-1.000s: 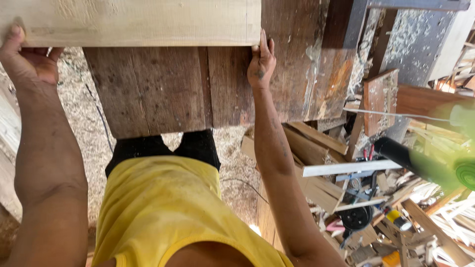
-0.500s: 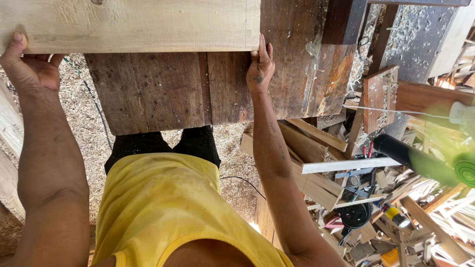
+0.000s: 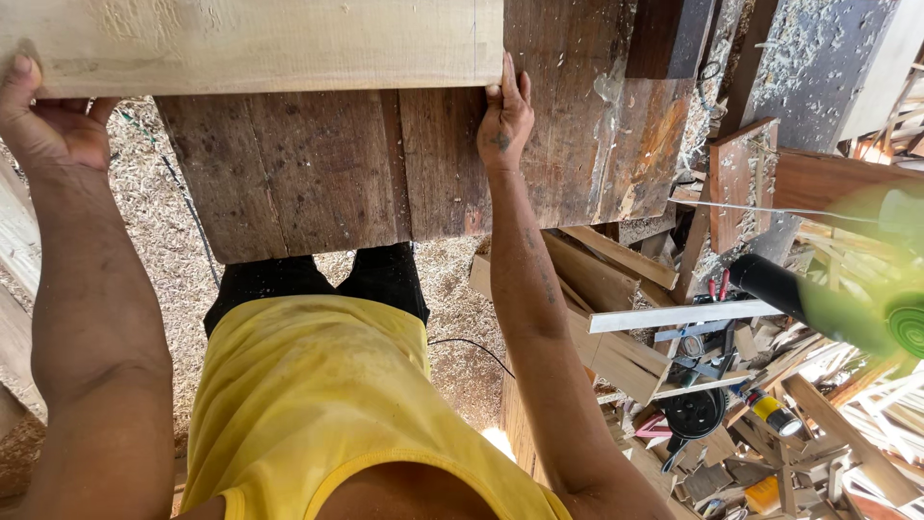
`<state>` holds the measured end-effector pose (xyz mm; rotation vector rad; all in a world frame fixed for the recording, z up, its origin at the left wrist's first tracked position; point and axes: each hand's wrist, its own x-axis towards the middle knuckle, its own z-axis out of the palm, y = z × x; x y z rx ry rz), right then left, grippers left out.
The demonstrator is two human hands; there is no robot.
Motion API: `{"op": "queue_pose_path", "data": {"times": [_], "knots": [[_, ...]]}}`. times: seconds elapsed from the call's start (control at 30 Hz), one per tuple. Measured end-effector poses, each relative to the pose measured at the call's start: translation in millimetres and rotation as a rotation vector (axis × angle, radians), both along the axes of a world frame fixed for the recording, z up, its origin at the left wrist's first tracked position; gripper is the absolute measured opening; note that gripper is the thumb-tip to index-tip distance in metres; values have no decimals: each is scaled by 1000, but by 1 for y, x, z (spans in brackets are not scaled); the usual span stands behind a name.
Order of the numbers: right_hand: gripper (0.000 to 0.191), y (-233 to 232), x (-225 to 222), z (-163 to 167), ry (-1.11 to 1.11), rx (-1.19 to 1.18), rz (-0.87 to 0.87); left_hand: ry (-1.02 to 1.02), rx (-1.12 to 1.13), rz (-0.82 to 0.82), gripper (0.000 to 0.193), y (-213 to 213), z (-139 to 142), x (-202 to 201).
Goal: The person marks a wooden plank with a pencil and square, measures it with a tape measure, and then uses a bandsaw to cut the plank to size. The person handles the plank and tools directly, positioning the wood on the saw table and guiding it through the blade.
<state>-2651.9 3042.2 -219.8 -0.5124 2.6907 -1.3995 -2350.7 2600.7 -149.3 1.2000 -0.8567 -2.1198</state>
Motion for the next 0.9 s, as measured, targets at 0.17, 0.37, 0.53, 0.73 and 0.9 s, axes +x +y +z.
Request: {"op": "queue_pose_path", "data": {"times": [0.17,0.37,0.53,0.73,0.9], "knots": [[45,-5,-10,-7,69,-14,15,-18,-42,-13,87,-7,-5,-4],[43,-10,-19,-12,66,36,-2,7,-39,-10,86,-13,-7,-10],[41,-12,-23,-12,44,26,10,14,-30,-8,88,-15,-6,-15],[39,-16,-30,-17,72,-17,19,1,-60,-32,92,-19,-8,-20],[40,-19,-35,-24,-20,-7,-13,9,-53,-37,93,-24,-10,-22]]}}
